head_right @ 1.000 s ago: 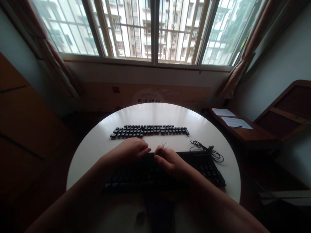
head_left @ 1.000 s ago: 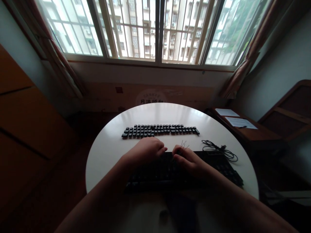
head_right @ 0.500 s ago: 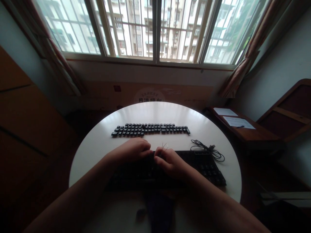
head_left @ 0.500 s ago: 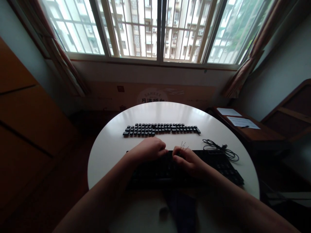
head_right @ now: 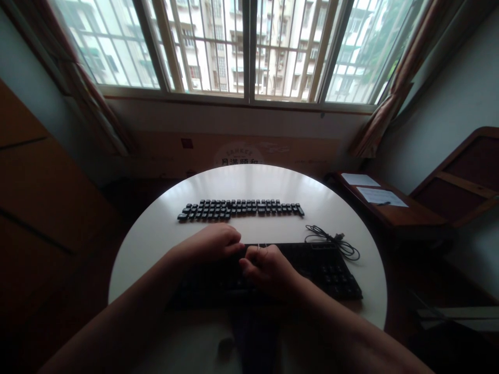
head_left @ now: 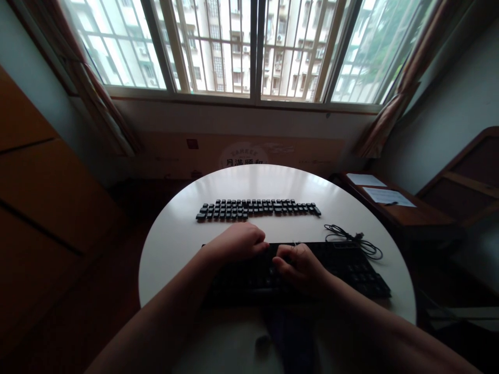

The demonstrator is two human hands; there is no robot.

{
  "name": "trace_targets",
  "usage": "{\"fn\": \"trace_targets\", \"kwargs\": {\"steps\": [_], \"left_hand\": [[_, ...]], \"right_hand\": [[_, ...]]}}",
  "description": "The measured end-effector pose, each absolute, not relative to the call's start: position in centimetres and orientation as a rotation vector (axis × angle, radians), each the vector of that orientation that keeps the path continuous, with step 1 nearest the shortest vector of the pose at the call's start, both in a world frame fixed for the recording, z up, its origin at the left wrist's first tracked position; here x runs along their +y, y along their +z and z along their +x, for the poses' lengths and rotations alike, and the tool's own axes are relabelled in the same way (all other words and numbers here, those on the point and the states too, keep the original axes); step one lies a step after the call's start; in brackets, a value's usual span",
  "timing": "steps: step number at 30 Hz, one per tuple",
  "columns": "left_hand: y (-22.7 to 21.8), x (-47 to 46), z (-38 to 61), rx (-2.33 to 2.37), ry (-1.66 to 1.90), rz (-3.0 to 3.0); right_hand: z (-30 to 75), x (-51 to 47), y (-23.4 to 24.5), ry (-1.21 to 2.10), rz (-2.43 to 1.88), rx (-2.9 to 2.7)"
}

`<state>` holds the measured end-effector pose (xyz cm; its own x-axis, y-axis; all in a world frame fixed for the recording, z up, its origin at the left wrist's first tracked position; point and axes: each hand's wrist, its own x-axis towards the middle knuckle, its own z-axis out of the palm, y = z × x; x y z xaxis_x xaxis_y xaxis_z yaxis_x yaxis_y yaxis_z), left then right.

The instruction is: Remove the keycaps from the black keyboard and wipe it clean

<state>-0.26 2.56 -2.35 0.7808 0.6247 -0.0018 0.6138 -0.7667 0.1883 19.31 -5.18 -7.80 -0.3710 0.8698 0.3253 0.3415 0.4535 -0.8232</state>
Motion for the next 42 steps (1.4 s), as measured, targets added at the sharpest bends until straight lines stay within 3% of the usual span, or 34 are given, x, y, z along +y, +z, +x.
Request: {"fn": "trace_targets", "kwargs": {"steps": [7,16,30,42], "left_hand": [[-2.2,2.5,-0.4,0.976,0.126,2.803],[-2.8,2.7,-0.3,0.95,0.107,2.821],[-2.6,2.6,-0.4,0.966,0.104,2.798],[-2.4,2.5,-0.3,0.989,0.084,2.796]], "right_hand": [[19.2,-5.1,-8.0,0.724,-1.156,-1.789],[19.1,-4.2,-8.8,1.069,-1.13,-1.629],[19.1,-4.6,-8.3,1.005,-1.036,-1.827],[18.5,-5.4,-7.9,0.6,-0.991,-2.099]]}}
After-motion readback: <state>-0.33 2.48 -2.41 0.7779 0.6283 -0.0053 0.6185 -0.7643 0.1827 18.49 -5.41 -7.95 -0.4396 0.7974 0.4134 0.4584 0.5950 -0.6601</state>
